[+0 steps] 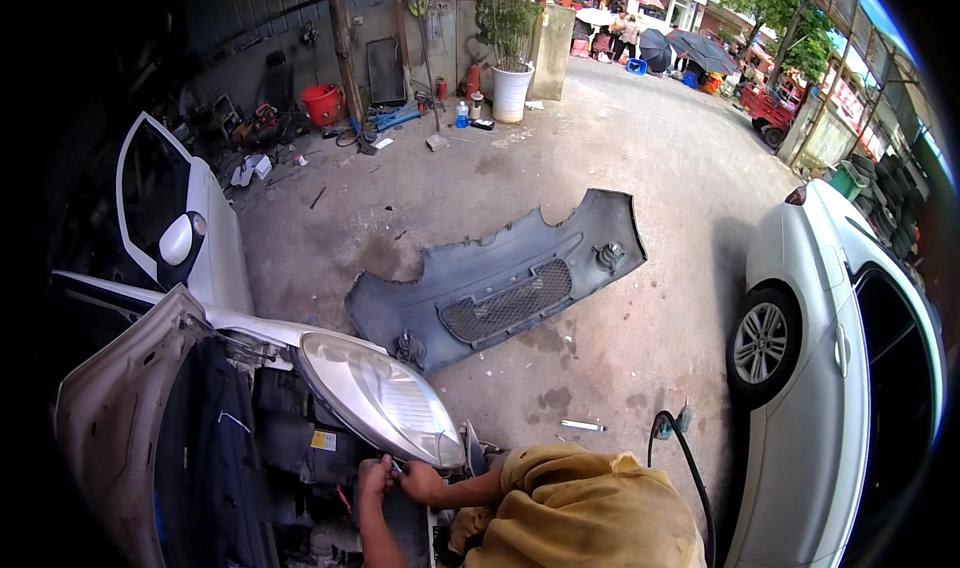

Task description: The person works on the front left headlight assembly of a white car with the hood open. They use a wrench to tighten bolts securing the headlight to the vehicle frame and manipulate the wiring harness connected to the back of the headlight. The person adjusts the headlight position and ensures the electrical connections are secure.

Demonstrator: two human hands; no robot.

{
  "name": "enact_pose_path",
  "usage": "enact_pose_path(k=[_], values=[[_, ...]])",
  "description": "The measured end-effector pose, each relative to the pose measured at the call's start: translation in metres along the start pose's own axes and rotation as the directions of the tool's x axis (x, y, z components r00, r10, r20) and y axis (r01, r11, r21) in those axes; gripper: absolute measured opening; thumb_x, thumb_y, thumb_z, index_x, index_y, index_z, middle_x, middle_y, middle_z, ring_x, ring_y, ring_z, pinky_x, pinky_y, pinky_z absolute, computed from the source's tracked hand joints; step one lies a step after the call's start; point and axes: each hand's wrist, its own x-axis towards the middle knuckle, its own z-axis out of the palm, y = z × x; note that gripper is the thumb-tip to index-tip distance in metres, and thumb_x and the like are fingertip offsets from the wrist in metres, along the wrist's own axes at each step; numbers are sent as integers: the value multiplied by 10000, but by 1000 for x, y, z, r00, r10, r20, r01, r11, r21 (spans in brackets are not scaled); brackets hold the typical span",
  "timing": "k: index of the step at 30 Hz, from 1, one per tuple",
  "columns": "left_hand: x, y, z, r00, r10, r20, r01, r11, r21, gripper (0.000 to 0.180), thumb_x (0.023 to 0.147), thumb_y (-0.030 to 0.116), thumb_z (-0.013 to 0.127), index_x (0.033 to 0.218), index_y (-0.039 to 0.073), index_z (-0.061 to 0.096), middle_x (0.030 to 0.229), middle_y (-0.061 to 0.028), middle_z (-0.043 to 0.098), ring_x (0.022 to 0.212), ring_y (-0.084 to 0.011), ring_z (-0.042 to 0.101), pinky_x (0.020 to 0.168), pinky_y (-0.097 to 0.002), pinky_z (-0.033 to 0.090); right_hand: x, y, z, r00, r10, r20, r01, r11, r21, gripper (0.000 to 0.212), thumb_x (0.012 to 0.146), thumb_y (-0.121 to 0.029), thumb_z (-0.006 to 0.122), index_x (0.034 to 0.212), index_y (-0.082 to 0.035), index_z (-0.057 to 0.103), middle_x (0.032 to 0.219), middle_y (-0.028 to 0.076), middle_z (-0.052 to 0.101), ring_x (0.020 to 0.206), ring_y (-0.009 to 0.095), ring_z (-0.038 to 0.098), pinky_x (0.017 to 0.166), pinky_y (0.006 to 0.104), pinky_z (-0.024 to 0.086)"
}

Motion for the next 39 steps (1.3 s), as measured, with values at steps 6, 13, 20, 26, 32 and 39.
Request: enact_pose_path(k=[6, 13, 20, 26, 32, 39], values=[[-25, -28, -11, 999, -29, 39, 38, 962, -270, 320, 898, 365, 573, 771, 72, 574, 560, 3, 441, 434, -100, 393, 393, -249, 289, 24, -32, -40, 822, -196, 535, 494, 715, -496, 297, 796, -277, 586, 895, -2, 642, 901, 214, 651, 884, 356, 623, 794, 430, 482], [-45, -37, 49, 993, -46, -111, -18, 860, -510, 339, 931, 423, 491, 835, 104, 553, 591, 4, 432, 462, -129, 429, 415, -281, 318, 61, -39, -68, 319, -369, 873, 915, -118, -385, 198, 679, -209, 651, 811, -63, 643, 738, 124, 661, 727, 287, 663, 612, 403, 519], [-34, -26, 45, 975, -51, -218, -22, 948, -318, 380, 964, 323, 442, 749, 37, 568, 541, -14, 460, 430, -120, 440, 380, -284, 324, 44, -19, -64, 632, -461, 623, 772, 308, -556, 215, 710, -194, 602, 876, -59, 633, 753, 154, 654, 730, 338, 654, 647, 450, 521], [5, -53, 20, 888, 232, -396, -191, 971, 141, 360, 879, 265, 556, 734, -57, 630, 633, -123, 613, 500, -217, 543, 486, -381, 418, 13, -15, -33, 926, -228, 301, 353, 807, -473, 281, 726, -217, 579, 930, -30, 625, 888, 203, 649, 873, 368, 629, 755, 457, 501], [13, -36, 0, 952, 274, -139, -258, 958, 125, 337, 855, 277, 606, 718, -30, 629, 574, -66, 555, 453, -171, 490, 428, -331, 368, 3, -11, -4, 999, 50, 15, -45, 975, -218, 355, 759, -295, 577, 991, -30, 623, 1002, 217, 633, 973, 364, 602, 834, 455, 474], [-17, -44, 11, 987, 98, -128, -117, 982, -150, 422, 898, 422, 551, 724, 40, 589, 539, -9, 474, 388, -113, 436, 354, -254, 314, 27, -37, -57, 717, -344, 606, 690, 469, -551, 215, 758, -223, 598, 885, -54, 637, 914, 178, 655, 870, 327, 646, 734, 454, 506]])
